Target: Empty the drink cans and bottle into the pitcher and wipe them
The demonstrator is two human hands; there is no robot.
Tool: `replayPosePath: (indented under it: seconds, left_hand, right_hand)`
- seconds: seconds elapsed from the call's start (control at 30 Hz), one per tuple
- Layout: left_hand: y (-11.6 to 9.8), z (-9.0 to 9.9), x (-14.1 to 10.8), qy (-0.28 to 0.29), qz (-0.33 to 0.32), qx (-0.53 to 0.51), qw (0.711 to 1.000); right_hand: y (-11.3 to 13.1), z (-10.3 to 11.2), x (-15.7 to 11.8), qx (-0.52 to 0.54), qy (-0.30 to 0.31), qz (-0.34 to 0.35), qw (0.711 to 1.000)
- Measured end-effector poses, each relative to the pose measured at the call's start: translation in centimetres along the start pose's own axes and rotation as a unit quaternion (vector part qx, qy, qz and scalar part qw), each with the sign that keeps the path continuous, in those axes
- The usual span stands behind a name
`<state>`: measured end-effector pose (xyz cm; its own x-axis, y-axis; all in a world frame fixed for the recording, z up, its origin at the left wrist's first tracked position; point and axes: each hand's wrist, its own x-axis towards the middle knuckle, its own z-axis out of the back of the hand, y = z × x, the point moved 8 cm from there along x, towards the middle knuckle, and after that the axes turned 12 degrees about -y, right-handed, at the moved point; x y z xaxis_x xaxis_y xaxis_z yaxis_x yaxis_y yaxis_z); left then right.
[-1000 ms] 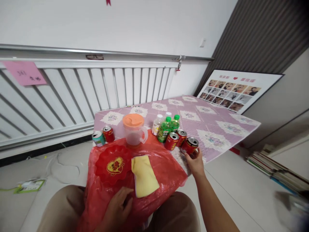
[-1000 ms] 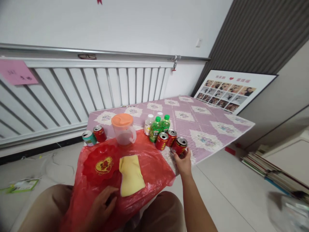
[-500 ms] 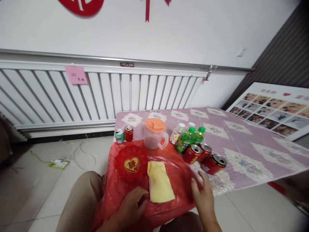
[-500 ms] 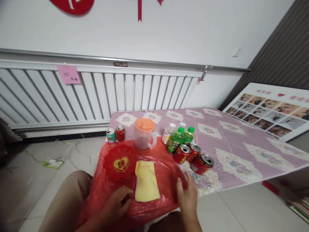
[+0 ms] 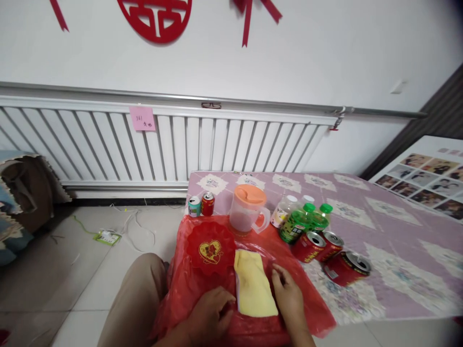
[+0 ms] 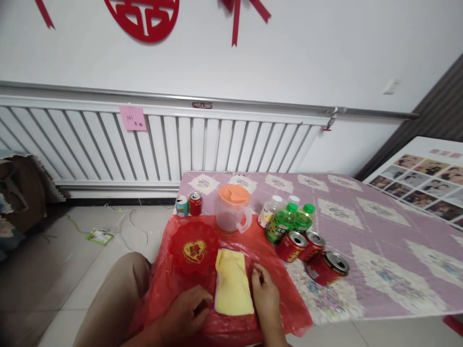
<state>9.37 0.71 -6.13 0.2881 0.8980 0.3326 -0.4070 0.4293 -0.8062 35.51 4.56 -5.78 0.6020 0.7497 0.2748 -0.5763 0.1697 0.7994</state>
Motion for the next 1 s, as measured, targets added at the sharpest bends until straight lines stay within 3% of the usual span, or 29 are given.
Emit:
replayPosePath:
  seconds: [0.17,0.33,0.43,0.53,0.67,0.83,1.0]
  left_hand:
    - [-0.6,0.8,-0.1,-0.01,-0.009,-0.029,1.0]
    - [-3.0,4.0,1.5,-0.044,-0.035,-0.041,0.998]
    - [-3.7,7.4,5.1,-0.103,-0.049,-0.02,0.993]
    - [-3.1,11.2,10.5,-0.164,-0.056,0.052,0.984]
    - [-0.9,14.0,18.3,-0.136,-0.035,0.252,0.958]
    - [1.7,14.9,24.8,-0.093,0.005,0.324,0.941]
    - [4.0,13.8,27.5,-0.031,0.033,0.379,0.924]
  right_hand:
    - [-0.5,-0.2,0.1,-0.005,0.007,-0.003,1.0]
    - [-0.5,-0.2,0.2,-0.002,-0.003,0.006,1.0]
    - [-0.5,-0.1,0.0,-0.011,-0.007,0.003,1.0]
    - [-0.6,-0.3,-0.2,-0.03,0.002,-0.01,1.0]
    - [-0.5,-0.5,-0.3,-0.041,0.01,-0.003,0.999]
    - [-0.4,-0.5,-0.4,-0.034,0.004,0.003,0.999]
    - [-0.1,-0.3,-0.5,-0.026,-0.004,0.003,1.0]
